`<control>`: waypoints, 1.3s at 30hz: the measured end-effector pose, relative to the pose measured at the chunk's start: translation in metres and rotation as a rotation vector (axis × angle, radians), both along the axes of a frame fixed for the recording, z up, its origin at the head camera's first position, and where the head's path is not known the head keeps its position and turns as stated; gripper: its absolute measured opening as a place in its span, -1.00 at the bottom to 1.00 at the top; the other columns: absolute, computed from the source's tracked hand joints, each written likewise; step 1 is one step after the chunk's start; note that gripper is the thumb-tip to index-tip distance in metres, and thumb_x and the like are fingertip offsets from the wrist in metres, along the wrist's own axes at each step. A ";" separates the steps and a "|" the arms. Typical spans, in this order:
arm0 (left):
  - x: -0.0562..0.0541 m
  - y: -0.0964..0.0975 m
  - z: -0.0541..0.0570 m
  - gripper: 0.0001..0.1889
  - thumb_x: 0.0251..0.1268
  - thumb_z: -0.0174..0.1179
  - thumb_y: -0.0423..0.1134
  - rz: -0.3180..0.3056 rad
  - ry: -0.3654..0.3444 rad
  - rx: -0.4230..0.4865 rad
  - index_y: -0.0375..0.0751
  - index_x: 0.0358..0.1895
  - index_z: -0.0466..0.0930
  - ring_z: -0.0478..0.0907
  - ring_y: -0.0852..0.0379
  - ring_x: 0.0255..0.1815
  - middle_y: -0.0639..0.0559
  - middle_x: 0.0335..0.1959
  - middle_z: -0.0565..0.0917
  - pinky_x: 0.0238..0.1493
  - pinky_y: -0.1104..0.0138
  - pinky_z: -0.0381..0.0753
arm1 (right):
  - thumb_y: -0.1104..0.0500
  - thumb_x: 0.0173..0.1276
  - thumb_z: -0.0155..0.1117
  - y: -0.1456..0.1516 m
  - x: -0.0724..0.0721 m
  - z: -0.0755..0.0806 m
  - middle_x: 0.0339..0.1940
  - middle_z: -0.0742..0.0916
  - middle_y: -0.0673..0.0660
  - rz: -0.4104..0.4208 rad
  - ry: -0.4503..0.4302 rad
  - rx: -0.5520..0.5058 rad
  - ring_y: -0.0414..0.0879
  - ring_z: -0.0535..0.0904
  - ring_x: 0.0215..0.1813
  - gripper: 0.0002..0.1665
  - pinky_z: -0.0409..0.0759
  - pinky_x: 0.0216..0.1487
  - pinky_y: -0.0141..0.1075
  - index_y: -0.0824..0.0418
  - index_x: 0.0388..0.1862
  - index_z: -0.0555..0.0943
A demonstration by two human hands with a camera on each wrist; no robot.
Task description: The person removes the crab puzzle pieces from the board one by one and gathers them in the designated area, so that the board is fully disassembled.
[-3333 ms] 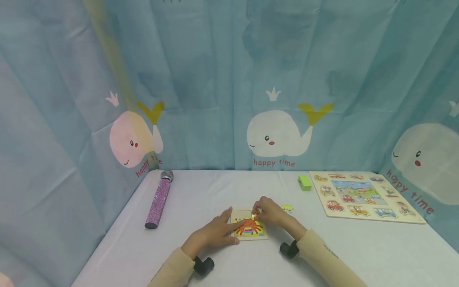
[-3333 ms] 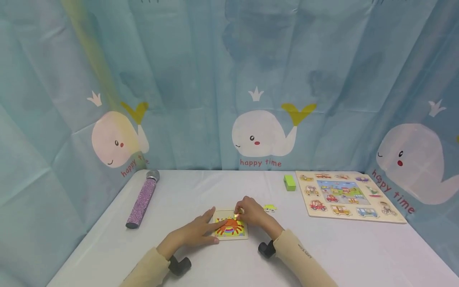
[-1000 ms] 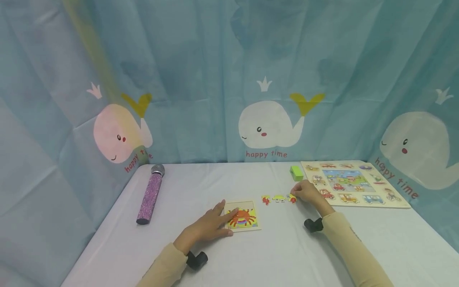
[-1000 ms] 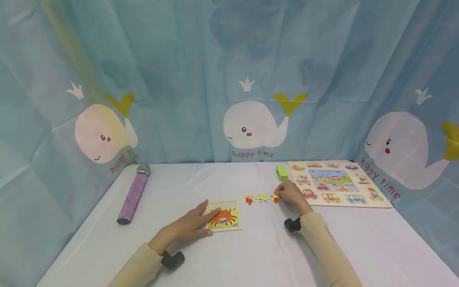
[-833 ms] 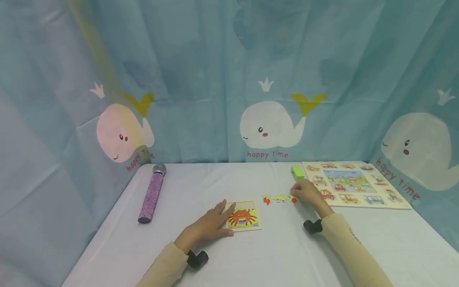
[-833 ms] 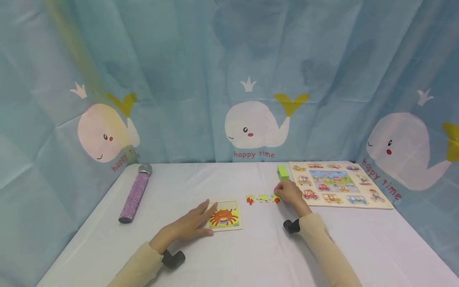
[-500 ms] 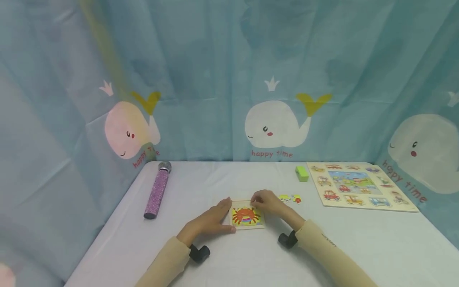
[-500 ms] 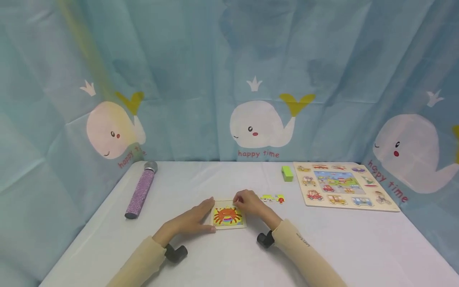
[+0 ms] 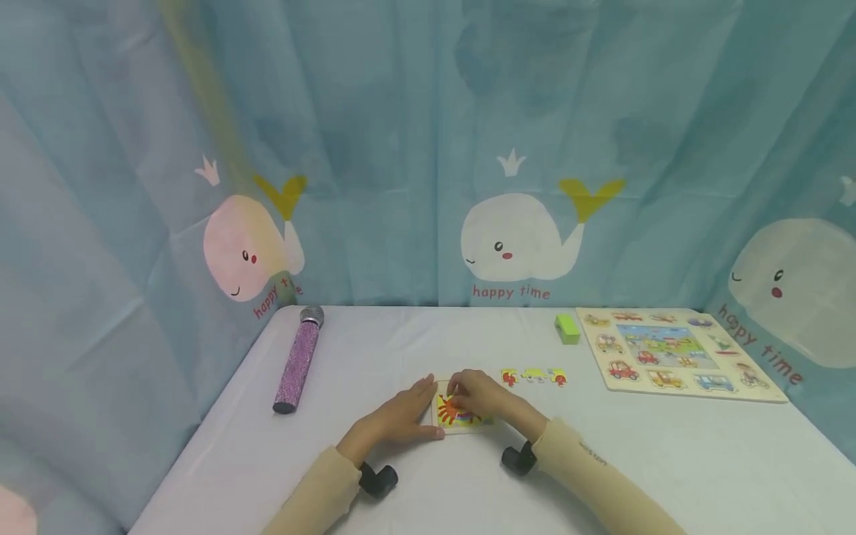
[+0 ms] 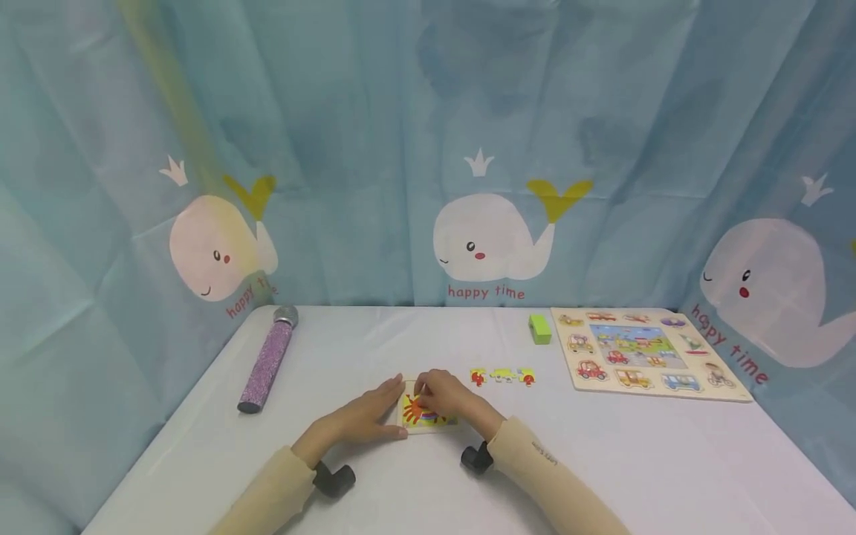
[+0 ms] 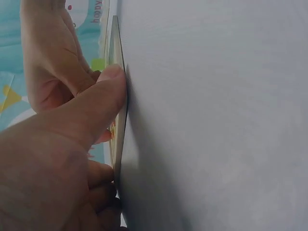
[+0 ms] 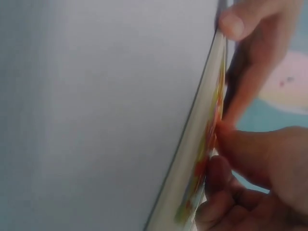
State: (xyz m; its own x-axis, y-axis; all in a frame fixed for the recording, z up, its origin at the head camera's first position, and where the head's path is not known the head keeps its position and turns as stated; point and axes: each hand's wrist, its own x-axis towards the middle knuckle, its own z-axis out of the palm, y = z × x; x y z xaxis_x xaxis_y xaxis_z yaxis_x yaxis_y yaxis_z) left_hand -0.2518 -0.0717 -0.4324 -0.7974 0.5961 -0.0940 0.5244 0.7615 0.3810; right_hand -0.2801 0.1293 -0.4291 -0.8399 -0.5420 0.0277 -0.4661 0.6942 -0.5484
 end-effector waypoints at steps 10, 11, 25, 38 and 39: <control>0.009 0.000 -0.012 -0.05 0.12 0.09 0.27 -0.009 -0.003 -0.001 -0.31 0.41 0.01 0.02 -0.13 0.46 -0.17 0.48 -0.02 0.35 -0.01 0.19 | 0.29 0.24 0.22 -0.003 0.013 -0.009 -0.44 0.57 -0.01 0.003 0.010 0.023 -0.24 0.42 -0.42 -0.90 0.43 -0.36 -0.44 0.21 -0.26 0.53; 0.009 0.000 -0.012 -0.05 0.12 0.09 0.27 -0.008 -0.001 -0.001 -0.31 0.41 0.01 0.02 -0.13 0.46 -0.17 0.48 -0.02 0.35 -0.01 0.19 | 0.30 0.24 0.22 -0.003 0.014 -0.009 -0.44 0.57 0.00 0.005 0.012 0.014 -0.24 0.42 -0.42 -0.90 0.43 -0.36 -0.44 0.21 -0.26 0.52; 0.005 0.000 -0.009 -0.05 0.11 0.10 0.27 0.000 -0.005 0.011 -0.29 0.41 0.02 -0.01 -0.11 0.47 -0.16 0.48 -0.02 0.36 -0.02 0.16 | 0.23 0.24 0.23 0.004 0.005 -0.009 -0.44 0.63 -0.09 -0.018 -0.010 -0.117 -0.28 0.48 -0.39 -0.95 0.48 -0.31 -0.46 0.14 -0.31 0.55; 0.002 0.001 -0.003 -0.04 0.08 0.11 0.30 0.035 -0.009 -0.012 -0.22 0.43 0.00 -0.01 -0.08 0.47 -0.09 0.49 -0.02 0.37 0.00 0.16 | 0.19 0.30 0.18 0.028 -0.008 0.002 -0.40 0.67 -0.03 -0.079 -0.089 -0.290 -0.19 0.54 -0.34 -0.95 0.54 -0.27 -0.39 0.12 -0.31 0.59; 0.001 0.000 -0.003 -0.03 0.07 0.10 0.30 0.042 -0.009 -0.016 -0.22 0.43 0.00 -0.01 -0.07 0.48 -0.08 0.49 -0.03 0.38 0.01 0.15 | 0.20 0.29 0.18 0.033 -0.009 0.004 -0.40 0.67 0.00 -0.085 -0.103 -0.314 -0.18 0.54 -0.34 -0.94 0.54 -0.29 -0.39 0.15 -0.32 0.60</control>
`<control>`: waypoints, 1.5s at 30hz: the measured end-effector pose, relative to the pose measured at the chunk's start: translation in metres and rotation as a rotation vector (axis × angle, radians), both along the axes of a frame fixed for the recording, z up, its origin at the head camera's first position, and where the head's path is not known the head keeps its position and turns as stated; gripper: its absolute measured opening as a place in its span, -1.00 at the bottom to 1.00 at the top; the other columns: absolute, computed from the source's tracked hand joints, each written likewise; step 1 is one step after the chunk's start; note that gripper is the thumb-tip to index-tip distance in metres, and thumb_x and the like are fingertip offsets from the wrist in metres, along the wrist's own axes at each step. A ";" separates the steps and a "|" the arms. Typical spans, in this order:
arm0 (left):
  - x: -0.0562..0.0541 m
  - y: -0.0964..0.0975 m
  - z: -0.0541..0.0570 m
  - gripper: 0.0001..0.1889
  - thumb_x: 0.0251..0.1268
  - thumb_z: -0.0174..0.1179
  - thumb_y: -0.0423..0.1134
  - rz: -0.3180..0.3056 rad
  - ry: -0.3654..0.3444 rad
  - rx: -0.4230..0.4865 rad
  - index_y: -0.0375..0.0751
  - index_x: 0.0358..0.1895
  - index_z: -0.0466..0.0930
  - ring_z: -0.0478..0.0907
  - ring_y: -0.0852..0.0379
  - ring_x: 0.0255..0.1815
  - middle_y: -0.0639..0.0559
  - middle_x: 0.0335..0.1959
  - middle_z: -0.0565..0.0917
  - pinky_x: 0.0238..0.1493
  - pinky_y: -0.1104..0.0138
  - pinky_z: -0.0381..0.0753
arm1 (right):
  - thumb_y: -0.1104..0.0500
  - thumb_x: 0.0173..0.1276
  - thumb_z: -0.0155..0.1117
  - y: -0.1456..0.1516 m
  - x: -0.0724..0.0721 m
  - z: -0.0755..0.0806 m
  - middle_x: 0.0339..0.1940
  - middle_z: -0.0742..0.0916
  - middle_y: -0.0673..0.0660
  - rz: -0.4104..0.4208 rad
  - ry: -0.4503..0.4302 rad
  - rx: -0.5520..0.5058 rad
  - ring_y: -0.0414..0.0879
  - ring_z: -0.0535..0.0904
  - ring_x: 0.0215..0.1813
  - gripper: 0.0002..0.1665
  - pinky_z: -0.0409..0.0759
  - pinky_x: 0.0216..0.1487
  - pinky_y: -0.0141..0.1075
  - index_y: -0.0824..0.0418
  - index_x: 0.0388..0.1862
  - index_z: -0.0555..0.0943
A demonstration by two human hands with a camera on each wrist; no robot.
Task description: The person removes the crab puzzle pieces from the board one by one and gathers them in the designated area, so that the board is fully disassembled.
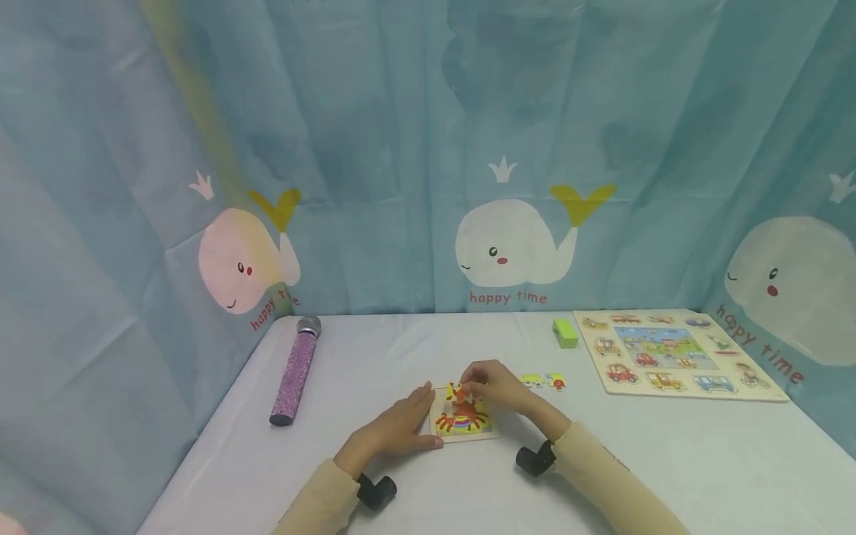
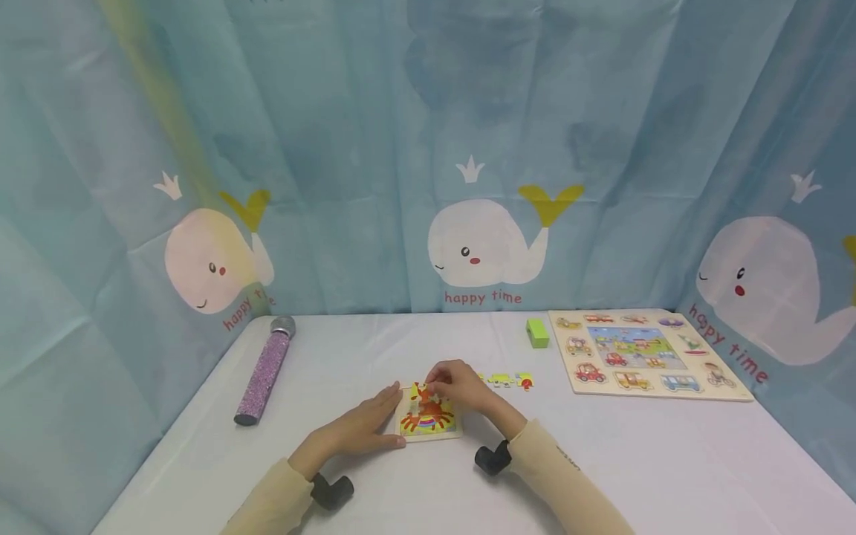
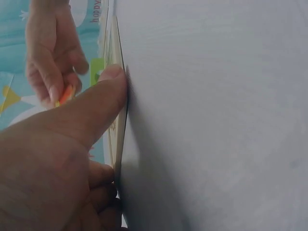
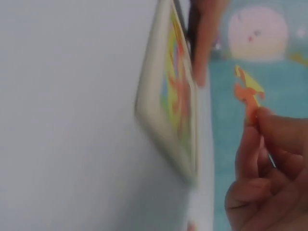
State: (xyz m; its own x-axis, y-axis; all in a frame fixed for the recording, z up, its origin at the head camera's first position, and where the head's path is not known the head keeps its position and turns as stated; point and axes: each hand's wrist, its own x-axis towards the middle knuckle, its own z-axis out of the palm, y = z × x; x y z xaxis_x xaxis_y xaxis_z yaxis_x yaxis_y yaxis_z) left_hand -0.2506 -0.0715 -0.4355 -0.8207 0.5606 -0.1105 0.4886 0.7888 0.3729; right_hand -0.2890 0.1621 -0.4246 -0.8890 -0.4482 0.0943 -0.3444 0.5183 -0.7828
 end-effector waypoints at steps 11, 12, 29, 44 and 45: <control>-0.001 -0.002 0.001 -0.04 0.10 0.12 0.27 -0.006 0.004 0.008 -0.22 0.44 -0.04 -0.07 -0.05 0.49 -0.07 0.50 -0.06 0.40 -0.01 0.10 | 0.19 0.23 0.24 0.069 0.009 0.012 -0.41 0.71 0.06 -0.202 -0.098 0.008 -0.12 0.54 -0.33 -0.87 0.49 -0.25 -0.28 0.25 -0.33 0.65; -0.002 -0.001 0.001 -0.04 0.10 0.12 0.26 -0.007 0.004 0.012 -0.23 0.44 -0.04 -0.07 -0.05 0.49 -0.07 0.50 -0.06 0.40 -0.01 0.10 | 0.20 0.22 0.24 0.073 0.010 0.012 -0.41 0.71 0.06 -0.218 -0.107 0.019 -0.12 0.53 -0.33 -0.87 0.48 -0.26 -0.29 0.25 -0.34 0.65; -0.001 0.001 0.000 -0.04 0.09 0.13 0.26 0.003 -0.018 0.024 -0.20 0.44 -0.05 -0.07 -0.05 0.49 -0.06 0.50 -0.07 0.40 0.01 0.11 | 0.21 0.15 0.30 0.066 0.014 -0.004 -0.56 0.63 0.00 -0.353 -0.092 0.203 -0.16 0.43 -0.47 -0.89 0.39 -0.46 -0.37 0.21 -0.52 0.64; 0.000 0.000 0.000 -0.05 0.11 0.12 0.26 0.005 -0.019 0.016 -0.20 0.44 -0.05 -0.07 -0.04 0.50 -0.05 0.50 -0.07 0.41 0.04 0.11 | 0.23 0.20 0.26 0.037 0.007 0.009 -0.52 0.64 0.01 -0.211 -0.063 0.197 -0.17 0.45 -0.52 -0.95 0.42 -0.52 -0.40 0.19 -0.37 0.64; 0.000 0.001 0.000 -0.05 0.11 0.11 0.27 0.001 -0.020 0.015 -0.20 0.45 -0.05 -0.07 -0.04 0.50 -0.05 0.50 -0.07 0.41 0.04 0.11 | 0.22 0.20 0.26 0.031 0.007 0.011 -0.52 0.63 0.00 -0.177 -0.057 0.212 -0.18 0.44 -0.52 -0.94 0.41 -0.55 -0.40 0.17 -0.36 0.64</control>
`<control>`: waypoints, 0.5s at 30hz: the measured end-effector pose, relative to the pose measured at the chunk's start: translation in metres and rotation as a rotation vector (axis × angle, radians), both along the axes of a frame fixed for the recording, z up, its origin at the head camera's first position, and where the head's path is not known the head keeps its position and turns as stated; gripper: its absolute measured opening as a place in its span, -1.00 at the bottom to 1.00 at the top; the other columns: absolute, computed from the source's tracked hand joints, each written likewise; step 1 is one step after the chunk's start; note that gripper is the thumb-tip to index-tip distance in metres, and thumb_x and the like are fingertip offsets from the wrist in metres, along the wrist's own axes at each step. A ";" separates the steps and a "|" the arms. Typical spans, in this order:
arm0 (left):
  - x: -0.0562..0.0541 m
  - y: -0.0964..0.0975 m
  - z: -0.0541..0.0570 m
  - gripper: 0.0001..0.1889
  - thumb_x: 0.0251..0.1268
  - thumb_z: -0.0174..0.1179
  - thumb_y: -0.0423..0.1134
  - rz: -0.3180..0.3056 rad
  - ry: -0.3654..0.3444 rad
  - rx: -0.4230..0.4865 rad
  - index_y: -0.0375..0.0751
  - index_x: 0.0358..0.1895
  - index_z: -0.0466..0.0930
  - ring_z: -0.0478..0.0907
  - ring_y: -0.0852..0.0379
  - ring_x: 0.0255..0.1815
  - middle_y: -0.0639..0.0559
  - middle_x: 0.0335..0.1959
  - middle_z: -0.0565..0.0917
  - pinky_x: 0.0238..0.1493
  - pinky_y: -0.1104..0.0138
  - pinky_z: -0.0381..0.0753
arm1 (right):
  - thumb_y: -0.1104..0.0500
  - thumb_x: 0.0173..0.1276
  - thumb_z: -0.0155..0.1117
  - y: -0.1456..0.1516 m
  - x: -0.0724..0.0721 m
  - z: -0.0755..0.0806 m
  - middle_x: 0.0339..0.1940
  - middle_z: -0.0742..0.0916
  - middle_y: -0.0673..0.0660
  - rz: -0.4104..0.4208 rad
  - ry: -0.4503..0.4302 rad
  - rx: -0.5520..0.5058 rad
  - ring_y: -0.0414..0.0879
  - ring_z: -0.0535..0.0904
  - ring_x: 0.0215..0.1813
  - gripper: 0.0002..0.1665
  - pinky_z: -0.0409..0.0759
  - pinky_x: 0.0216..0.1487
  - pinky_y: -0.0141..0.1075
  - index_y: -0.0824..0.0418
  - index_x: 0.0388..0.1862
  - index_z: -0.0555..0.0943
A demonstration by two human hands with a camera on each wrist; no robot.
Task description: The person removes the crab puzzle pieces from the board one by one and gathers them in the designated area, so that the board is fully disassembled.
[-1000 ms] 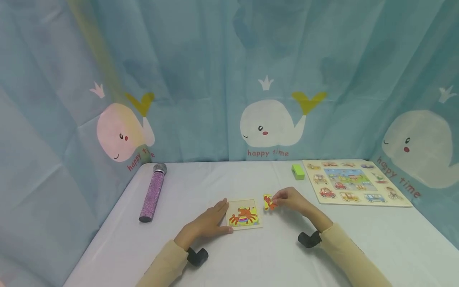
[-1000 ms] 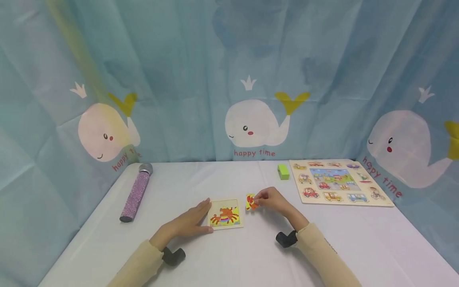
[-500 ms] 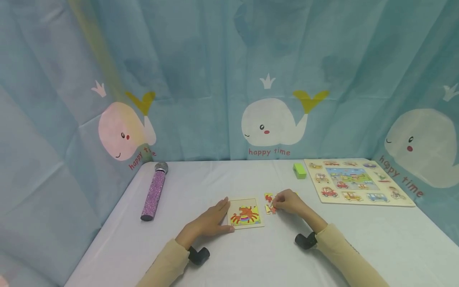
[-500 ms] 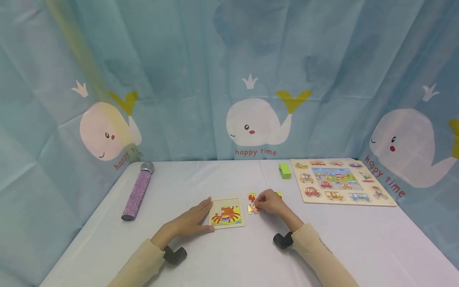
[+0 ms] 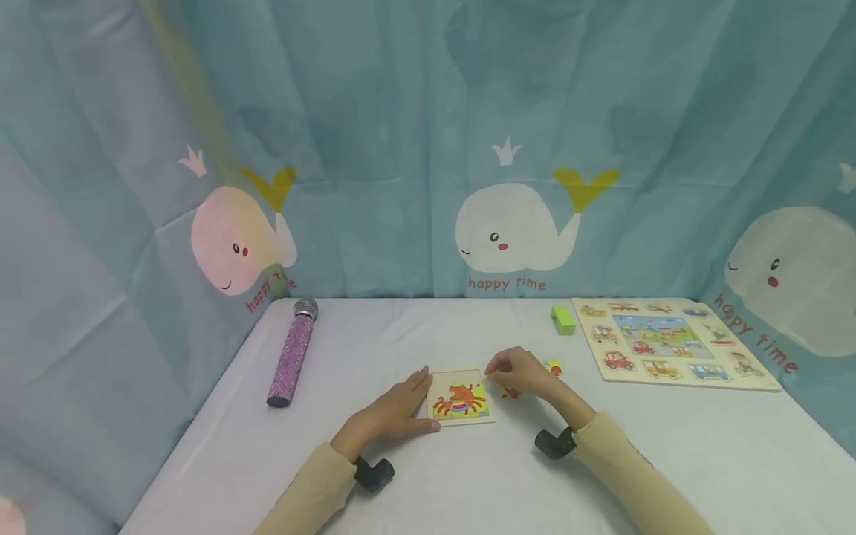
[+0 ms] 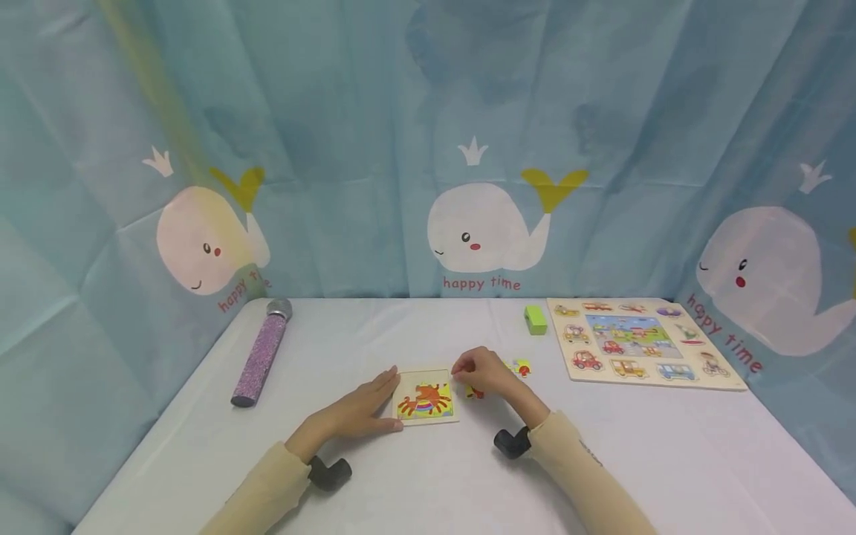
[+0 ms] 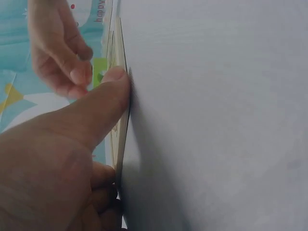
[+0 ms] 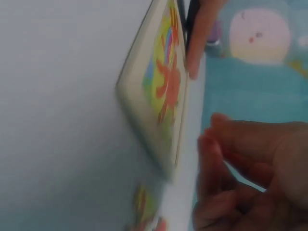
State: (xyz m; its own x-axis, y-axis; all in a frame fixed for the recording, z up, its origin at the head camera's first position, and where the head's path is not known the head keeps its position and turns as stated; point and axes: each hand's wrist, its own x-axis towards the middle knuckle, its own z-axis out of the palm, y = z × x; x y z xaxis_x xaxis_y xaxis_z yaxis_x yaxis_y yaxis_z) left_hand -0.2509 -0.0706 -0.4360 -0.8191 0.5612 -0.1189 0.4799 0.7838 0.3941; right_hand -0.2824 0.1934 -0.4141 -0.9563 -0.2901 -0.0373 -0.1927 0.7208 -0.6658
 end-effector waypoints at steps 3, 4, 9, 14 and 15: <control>-0.002 0.002 0.002 -0.04 0.11 0.10 0.28 -0.013 0.006 -0.002 -0.22 0.44 -0.04 -0.04 -0.05 0.49 -0.08 0.50 -0.06 0.39 0.03 0.14 | 0.19 0.20 0.28 -0.017 -0.001 0.004 -0.51 0.60 0.01 0.083 -0.004 0.031 -0.17 0.43 -0.52 -0.92 0.41 -0.63 -0.40 0.15 -0.32 0.64; -0.002 0.002 0.003 -0.04 0.11 0.11 0.28 -0.018 0.007 -0.002 -0.23 0.44 -0.04 -0.04 -0.06 0.49 -0.08 0.50 -0.06 0.39 0.03 0.14 | 0.19 0.20 0.29 -0.023 -0.001 0.005 -0.51 0.59 0.02 0.099 -0.013 0.037 -0.16 0.44 -0.52 -0.91 0.42 -0.63 -0.39 0.15 -0.31 0.64; -0.002 0.003 0.002 -0.05 0.11 0.12 0.27 -0.010 0.006 -0.004 -0.22 0.44 -0.03 -0.03 -0.07 0.48 -0.09 0.50 -0.06 0.38 0.01 0.16 | 0.21 0.21 0.27 -0.040 0.001 0.003 -0.51 0.60 0.02 0.110 -0.041 0.069 -0.14 0.46 -0.48 -0.89 0.45 -0.49 -0.37 0.16 -0.27 0.61; 0.000 0.002 0.002 -0.05 0.10 0.13 0.26 -0.005 0.012 -0.009 -0.22 0.44 -0.02 -0.01 -0.09 0.47 -0.10 0.50 -0.05 0.36 -0.01 0.18 | 0.20 0.22 0.27 -0.045 0.001 -0.005 -0.53 0.61 0.00 0.131 -0.024 0.091 -0.16 0.46 -0.49 -0.89 0.44 -0.46 -0.38 0.14 -0.26 0.59; 0.001 0.002 0.002 -0.05 0.11 0.12 0.27 -0.009 0.018 -0.011 -0.23 0.43 -0.01 -0.01 -0.09 0.47 -0.11 0.49 -0.04 0.36 -0.01 0.18 | 0.20 0.21 0.27 -0.045 0.000 -0.006 -0.53 0.60 0.00 0.131 -0.015 0.095 -0.16 0.45 -0.49 -0.89 0.43 -0.47 -0.38 0.14 -0.27 0.59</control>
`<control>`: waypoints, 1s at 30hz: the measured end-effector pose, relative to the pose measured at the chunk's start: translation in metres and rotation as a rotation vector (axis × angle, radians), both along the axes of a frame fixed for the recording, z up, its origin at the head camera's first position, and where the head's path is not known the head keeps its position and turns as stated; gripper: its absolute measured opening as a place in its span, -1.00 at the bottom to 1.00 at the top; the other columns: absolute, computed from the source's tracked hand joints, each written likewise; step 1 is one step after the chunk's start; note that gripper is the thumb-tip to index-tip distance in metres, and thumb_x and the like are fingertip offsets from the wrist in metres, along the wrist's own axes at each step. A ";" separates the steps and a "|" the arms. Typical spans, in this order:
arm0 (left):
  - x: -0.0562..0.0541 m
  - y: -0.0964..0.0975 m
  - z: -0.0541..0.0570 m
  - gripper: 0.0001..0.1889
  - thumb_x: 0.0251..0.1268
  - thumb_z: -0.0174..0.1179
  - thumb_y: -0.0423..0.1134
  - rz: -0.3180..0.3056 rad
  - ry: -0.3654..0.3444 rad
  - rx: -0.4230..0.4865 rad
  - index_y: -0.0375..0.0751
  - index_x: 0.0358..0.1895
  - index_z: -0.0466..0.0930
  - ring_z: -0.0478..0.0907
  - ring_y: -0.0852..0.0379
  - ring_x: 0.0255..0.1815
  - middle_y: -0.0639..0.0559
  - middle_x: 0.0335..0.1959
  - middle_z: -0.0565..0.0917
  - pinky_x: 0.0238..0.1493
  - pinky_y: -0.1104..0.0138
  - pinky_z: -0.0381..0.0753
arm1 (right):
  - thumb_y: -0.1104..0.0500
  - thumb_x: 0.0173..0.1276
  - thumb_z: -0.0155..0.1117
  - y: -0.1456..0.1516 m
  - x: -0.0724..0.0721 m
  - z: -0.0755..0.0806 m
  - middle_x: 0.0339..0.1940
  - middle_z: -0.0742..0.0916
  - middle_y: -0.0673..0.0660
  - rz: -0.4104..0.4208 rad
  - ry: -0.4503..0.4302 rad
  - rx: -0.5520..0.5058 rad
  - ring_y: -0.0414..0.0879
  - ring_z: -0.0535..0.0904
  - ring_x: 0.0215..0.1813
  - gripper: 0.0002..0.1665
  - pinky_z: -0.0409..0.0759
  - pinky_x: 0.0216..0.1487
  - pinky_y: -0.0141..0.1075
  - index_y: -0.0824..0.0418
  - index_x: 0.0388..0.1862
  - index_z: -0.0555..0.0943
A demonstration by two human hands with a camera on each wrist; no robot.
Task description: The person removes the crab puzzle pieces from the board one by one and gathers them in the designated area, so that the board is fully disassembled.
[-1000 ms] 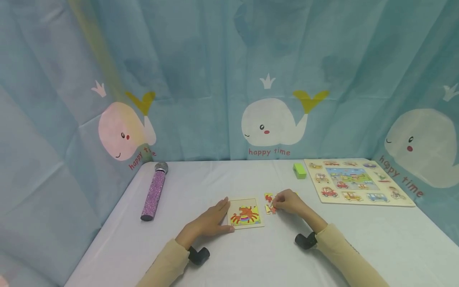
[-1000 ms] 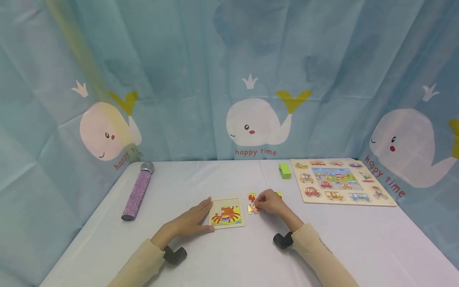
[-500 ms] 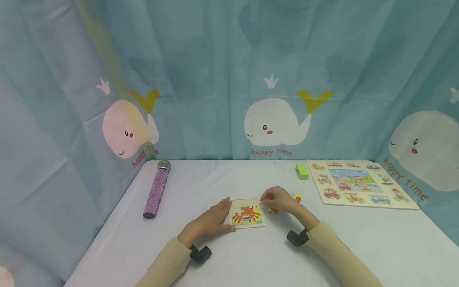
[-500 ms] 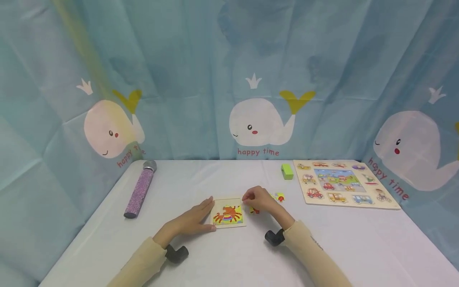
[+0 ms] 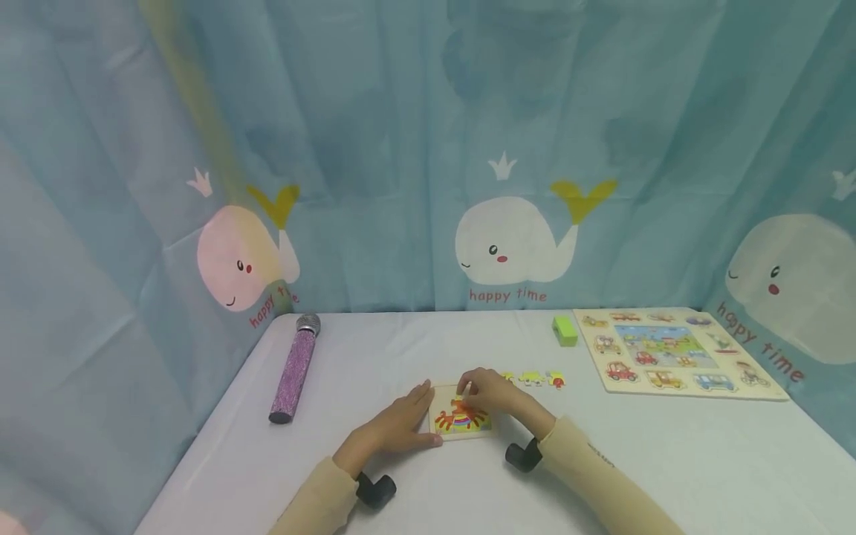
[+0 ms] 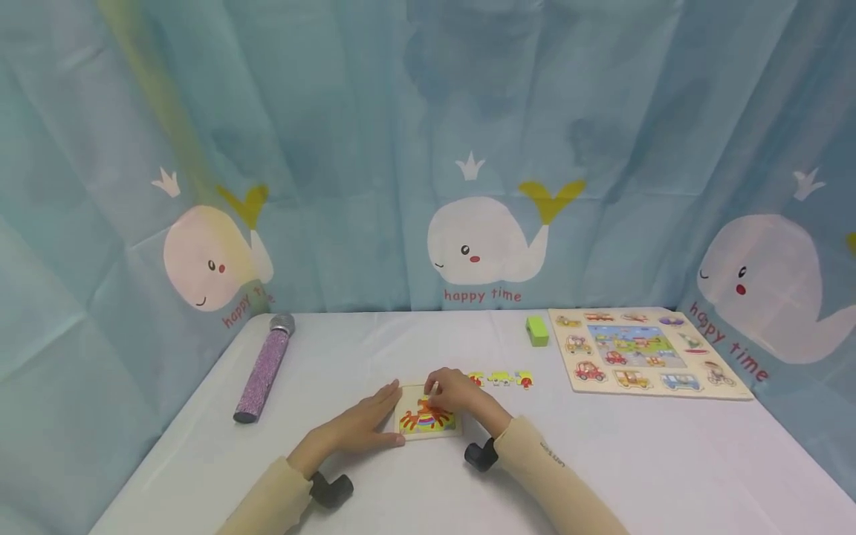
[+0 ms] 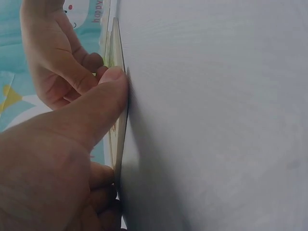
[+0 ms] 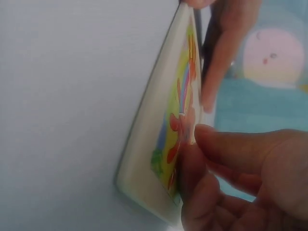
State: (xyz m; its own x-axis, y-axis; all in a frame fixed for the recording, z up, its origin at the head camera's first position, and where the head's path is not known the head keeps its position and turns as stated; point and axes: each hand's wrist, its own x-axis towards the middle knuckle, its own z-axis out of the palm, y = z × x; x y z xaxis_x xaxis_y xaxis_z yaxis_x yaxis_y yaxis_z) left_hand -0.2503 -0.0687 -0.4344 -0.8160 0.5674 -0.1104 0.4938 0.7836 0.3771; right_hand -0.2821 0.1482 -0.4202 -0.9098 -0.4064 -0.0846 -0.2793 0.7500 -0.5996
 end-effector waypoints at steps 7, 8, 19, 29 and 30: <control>0.002 0.000 -0.004 -0.04 0.11 0.08 0.30 -0.024 0.040 -0.018 -0.28 0.42 0.01 0.01 -0.10 0.47 -0.15 0.48 -0.01 0.36 0.01 0.19 | 0.16 0.20 0.29 -0.003 0.004 -0.005 -0.57 0.60 -0.05 0.023 0.063 0.050 -0.20 0.43 -0.53 -0.84 0.39 -0.51 -0.40 0.12 -0.23 0.58; 0.002 0.000 -0.004 -0.04 0.11 0.07 0.30 -0.024 0.040 -0.018 -0.28 0.42 0.00 0.00 -0.10 0.47 -0.15 0.48 -0.02 0.36 0.01 0.18 | 0.16 0.20 0.29 -0.003 0.005 -0.005 -0.58 0.59 -0.06 0.032 0.075 0.056 -0.21 0.43 -0.54 -0.83 0.39 -0.51 -0.41 0.13 -0.22 0.57; 0.004 0.000 -0.003 -0.04 0.11 0.06 0.32 -0.012 0.032 -0.027 -0.26 0.43 -0.01 0.00 -0.09 0.47 -0.13 0.49 -0.03 0.37 0.01 0.18 | 0.16 0.25 0.24 -0.001 0.008 -0.007 -0.61 0.54 -0.05 0.058 0.103 0.035 -0.22 0.38 -0.60 -0.80 0.33 -0.58 -0.43 0.13 -0.16 0.48; 0.001 0.001 0.000 -0.04 0.12 0.05 0.32 -0.008 0.032 -0.047 -0.24 0.43 -0.03 -0.03 -0.07 0.48 -0.12 0.49 -0.04 0.38 0.03 0.15 | 0.27 0.24 0.21 0.005 0.003 -0.003 -0.40 0.62 0.04 0.092 0.116 -0.102 -0.18 0.47 -0.41 -0.84 0.45 -0.41 -0.38 0.14 -0.20 0.48; 0.001 0.001 0.000 -0.05 0.12 0.05 0.32 -0.007 0.030 -0.049 -0.24 0.43 -0.02 -0.03 -0.07 0.48 -0.11 0.49 -0.04 0.38 0.03 0.16 | 0.28 0.25 0.20 0.007 0.002 -0.003 -0.40 0.63 0.03 0.091 0.119 -0.116 -0.19 0.47 -0.41 -0.86 0.46 -0.41 -0.39 0.13 -0.21 0.50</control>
State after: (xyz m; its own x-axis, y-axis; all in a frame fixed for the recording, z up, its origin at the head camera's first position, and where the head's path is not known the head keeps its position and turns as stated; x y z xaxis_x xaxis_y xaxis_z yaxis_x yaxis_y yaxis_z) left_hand -0.2495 -0.0677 -0.4342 -0.8152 0.5679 -0.1138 0.5102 0.7971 0.3230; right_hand -0.2798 0.1549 -0.4234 -0.8698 -0.4878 0.0740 -0.4168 0.6463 -0.6391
